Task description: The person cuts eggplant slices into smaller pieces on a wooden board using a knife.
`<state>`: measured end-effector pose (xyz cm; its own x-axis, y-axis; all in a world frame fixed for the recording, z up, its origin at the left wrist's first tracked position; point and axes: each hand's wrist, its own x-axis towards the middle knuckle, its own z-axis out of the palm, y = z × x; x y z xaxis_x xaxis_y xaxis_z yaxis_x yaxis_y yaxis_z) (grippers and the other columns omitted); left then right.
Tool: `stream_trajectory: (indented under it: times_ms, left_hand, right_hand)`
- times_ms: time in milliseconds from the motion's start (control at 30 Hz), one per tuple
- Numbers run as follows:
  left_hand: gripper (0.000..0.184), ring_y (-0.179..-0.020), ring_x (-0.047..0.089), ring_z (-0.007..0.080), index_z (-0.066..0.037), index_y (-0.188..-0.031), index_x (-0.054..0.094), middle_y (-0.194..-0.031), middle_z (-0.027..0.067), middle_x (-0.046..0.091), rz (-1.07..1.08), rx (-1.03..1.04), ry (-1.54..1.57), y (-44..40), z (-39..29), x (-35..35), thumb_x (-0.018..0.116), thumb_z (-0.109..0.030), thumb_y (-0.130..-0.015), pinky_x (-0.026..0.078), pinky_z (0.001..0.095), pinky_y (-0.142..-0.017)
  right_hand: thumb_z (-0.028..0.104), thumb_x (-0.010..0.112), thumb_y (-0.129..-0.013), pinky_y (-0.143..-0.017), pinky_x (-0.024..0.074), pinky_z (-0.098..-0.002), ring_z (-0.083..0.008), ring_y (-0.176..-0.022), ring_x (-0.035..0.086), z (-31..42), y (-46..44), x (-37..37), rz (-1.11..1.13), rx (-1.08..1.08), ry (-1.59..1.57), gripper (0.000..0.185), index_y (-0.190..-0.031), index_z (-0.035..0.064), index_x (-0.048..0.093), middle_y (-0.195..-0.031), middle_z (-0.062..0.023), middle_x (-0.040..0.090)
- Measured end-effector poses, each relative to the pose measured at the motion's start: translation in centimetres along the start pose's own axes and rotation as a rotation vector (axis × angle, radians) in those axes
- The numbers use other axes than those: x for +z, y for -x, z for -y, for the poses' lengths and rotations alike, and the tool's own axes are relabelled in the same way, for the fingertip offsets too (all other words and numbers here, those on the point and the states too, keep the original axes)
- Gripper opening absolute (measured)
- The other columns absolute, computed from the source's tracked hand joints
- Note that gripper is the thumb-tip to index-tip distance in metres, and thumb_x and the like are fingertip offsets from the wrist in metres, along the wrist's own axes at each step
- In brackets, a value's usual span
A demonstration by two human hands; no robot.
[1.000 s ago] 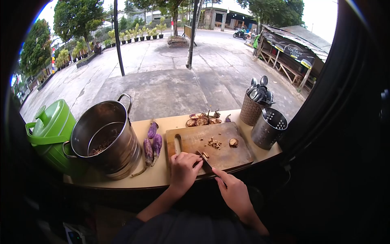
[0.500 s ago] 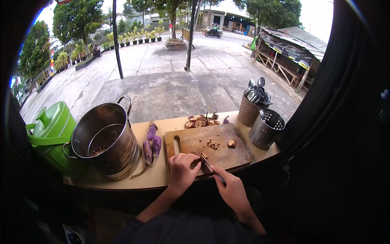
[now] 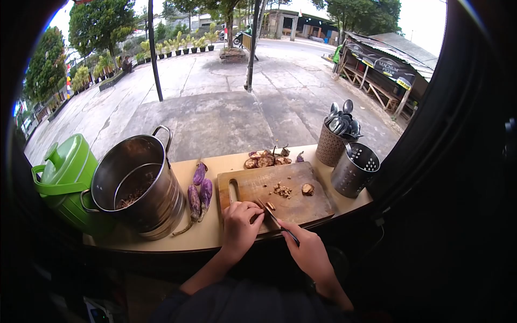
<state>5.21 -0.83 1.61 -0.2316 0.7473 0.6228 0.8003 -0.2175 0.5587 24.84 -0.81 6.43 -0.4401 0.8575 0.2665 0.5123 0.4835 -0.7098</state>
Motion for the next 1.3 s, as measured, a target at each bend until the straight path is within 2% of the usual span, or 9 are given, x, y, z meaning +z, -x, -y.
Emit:
stream_trajectory:
  times_ms: [167, 367, 433, 567, 667, 733, 1067, 1300]
  left_hand:
    - [0.008, -0.095, 0.064, 0.024, -0.009, -0.084, 0.076, -0.093, 0.0004, 0.072, 0.014, -0.012, 0.007, -0.1, -0.2, -0.3, 0.082, -0.011, -0.079, 0.047, 0.0397, -0.089]
    - [0.012, -0.098, 0.063, 0.0263, -0.009, -0.086, 0.076, -0.096, 0.0034, 0.07, 0.013, -0.047, 0.0, -0.3, -0.5, -0.6, 0.083, -0.012, -0.078, 0.048, 0.0404, -0.09]
    - [0.014, -0.099, 0.062, 0.028, -0.008, -0.087, 0.075, -0.098, 0.0054, 0.069, 0.017, -0.071, 0.0, -0.3, -0.6, -0.5, 0.083, -0.01, -0.076, 0.048, 0.0413, -0.091]
    - [0.014, -0.1, 0.062, 0.0278, -0.011, -0.088, 0.075, -0.099, 0.0036, 0.068, -0.002, -0.093, 0.015, -0.2, 0.0, -0.1, 0.083, -0.014, -0.077, 0.046, 0.0431, -0.092]
    - [0.015, -0.101, 0.062, 0.0282, -0.009, -0.088, 0.075, -0.1, 0.0042, 0.068, -0.001, -0.091, 0.03, -0.2, 0.1, 0.0, 0.083, -0.012, -0.076, 0.046, 0.0434, -0.092]
    - [0.015, -0.101, 0.062, 0.0302, -0.004, -0.089, 0.074, -0.1, 0.0076, 0.068, 0.014, -0.084, -0.005, -0.2, -0.1, -0.2, 0.081, -0.005, -0.076, 0.049, 0.0419, -0.091]
    - [0.01, -0.098, 0.061, 0.0295, -0.004, -0.087, 0.073, -0.098, 0.0073, 0.068, 0.02, -0.084, 0.014, -0.3, -0.3, -0.5, 0.079, -0.005, -0.079, 0.049, 0.0409, -0.089]
    - [0.009, -0.098, 0.062, 0.0291, -0.004, -0.087, 0.073, -0.097, 0.0065, 0.069, 0.024, -0.077, 0.018, -0.3, -0.2, -0.5, 0.079, -0.005, -0.08, 0.049, 0.0404, -0.09]
  right_hand:
    - [0.014, 0.066, -0.1, -0.077, 0.0565, -0.0404, -0.0399, -0.092, 0.071, 0.6, -1.4, 0.8, 0.043, 0.061, 0.049, 0.028, -0.127, 0.0109, 0.07, -0.105, -0.0205, 0.072]
    - [0.015, 0.067, -0.099, -0.076, 0.0558, -0.0423, -0.0388, -0.092, 0.071, -0.2, -0.3, 0.7, -0.033, -0.028, 0.003, 0.03, -0.128, 0.0129, 0.07, -0.106, -0.0181, 0.073]
    - [0.015, 0.067, -0.099, -0.077, 0.0561, -0.0418, -0.0378, -0.093, 0.071, -0.1, 0.1, 0.3, -0.014, -0.022, 0.074, 0.03, -0.128, 0.0129, 0.07, -0.107, -0.0182, 0.074]
    - [0.015, 0.067, -0.099, -0.078, 0.0569, -0.0403, -0.0372, -0.095, 0.072, 0.7, 0.0, -0.1, 0.055, 0.043, 0.179, 0.029, -0.127, 0.0133, 0.07, -0.109, -0.0188, 0.073]
    - [0.014, 0.068, -0.099, -0.078, 0.0571, -0.0383, -0.0366, -0.094, 0.072, 0.2, 0.0, 0.2, 0.002, -0.007, 0.153, 0.029, -0.128, 0.0126, 0.071, -0.11, -0.0193, 0.073]
    - [0.013, 0.068, -0.098, -0.076, 0.0568, -0.0378, -0.0361, -0.092, 0.073, -0.1, 0.1, 0.4, -0.041, -0.05, 0.023, 0.03, -0.128, 0.0111, 0.071, -0.109, -0.0196, 0.074]
    - [0.012, 0.068, -0.099, -0.075, 0.0563, -0.0366, -0.0379, -0.091, 0.072, 0.4, 0.2, -0.1, 0.01, -0.001, 0.009, 0.031, -0.129, 0.0088, 0.07, -0.108, -0.0217, 0.073]
    - [0.013, 0.066, -0.1, -0.075, 0.0557, -0.0391, -0.0403, -0.092, 0.071, 0.2, -0.4, 0.6, -0.004, -0.022, -0.037, 0.03, -0.129, 0.0095, 0.069, -0.105, -0.0229, 0.072]
